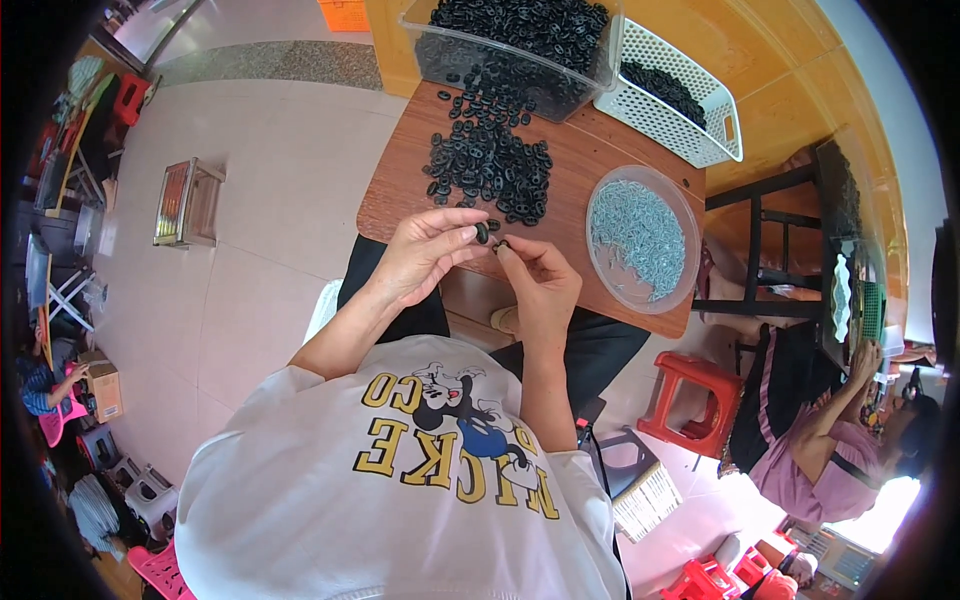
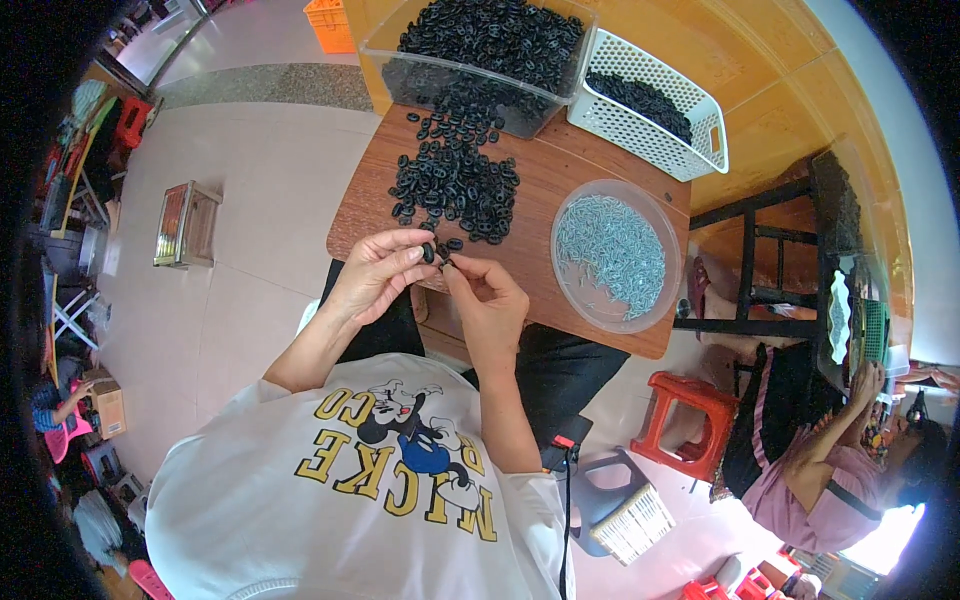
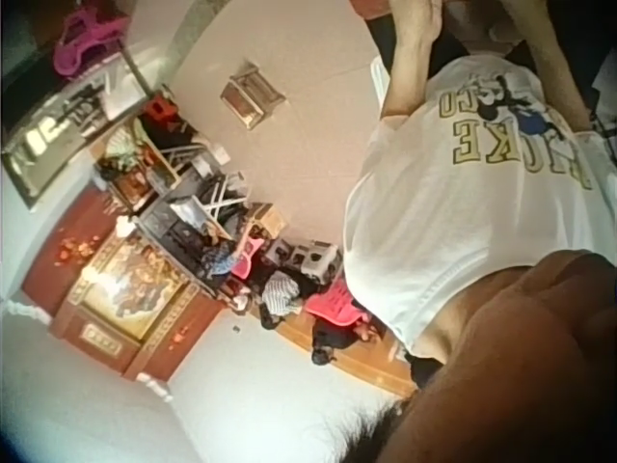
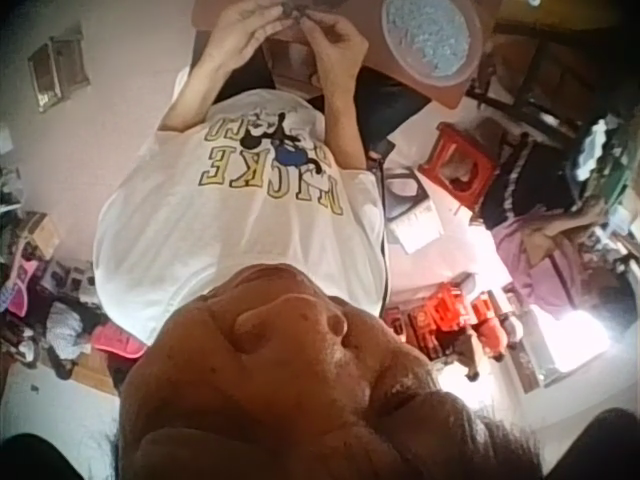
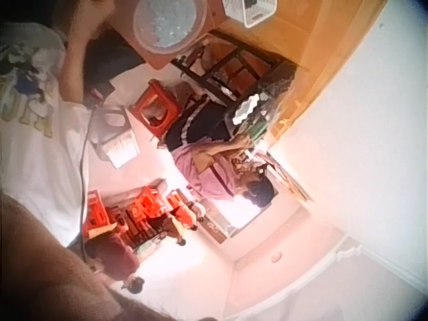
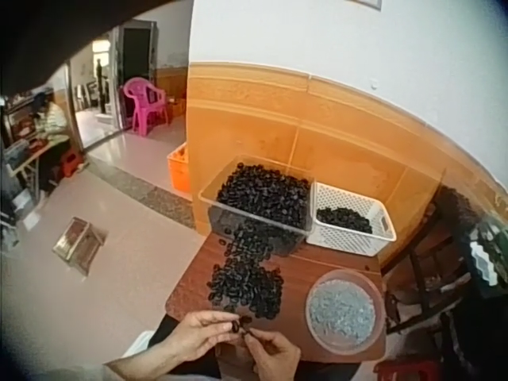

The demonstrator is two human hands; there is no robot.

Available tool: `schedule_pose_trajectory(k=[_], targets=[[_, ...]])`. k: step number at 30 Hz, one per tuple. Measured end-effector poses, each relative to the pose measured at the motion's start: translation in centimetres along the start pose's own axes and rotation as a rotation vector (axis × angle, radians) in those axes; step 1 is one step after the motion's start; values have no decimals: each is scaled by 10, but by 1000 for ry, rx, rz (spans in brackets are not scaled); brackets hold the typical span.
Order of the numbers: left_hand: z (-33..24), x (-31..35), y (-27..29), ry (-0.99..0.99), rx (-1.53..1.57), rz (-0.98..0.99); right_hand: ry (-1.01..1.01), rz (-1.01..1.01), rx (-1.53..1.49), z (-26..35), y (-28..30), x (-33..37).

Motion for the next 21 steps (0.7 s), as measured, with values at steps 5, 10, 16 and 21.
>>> schedule_pose_trajectory(k=[5,10,16,21], targets=[[-4,3,-8,9,5,-19,-7,-6,-66,0,-2,4],[5,1,-7,87,66,-88,-10,19,-150,-3,-6,4],[17,2,-9,90,69,-210,-53,-16,-59,-18,0,4],[18,2,-8,68,40,-203,-74,-12,6,-21,5,3]])
Point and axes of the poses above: each hand's wrist, its own x-axis away from the middle knuckle, its own y-axis out of the back of the hand, z = x × y, the point moved 5 cm from there along -x, towards the middle knuckle, and after that the axes turned 8 degrees about z, right-handed, at the moved point
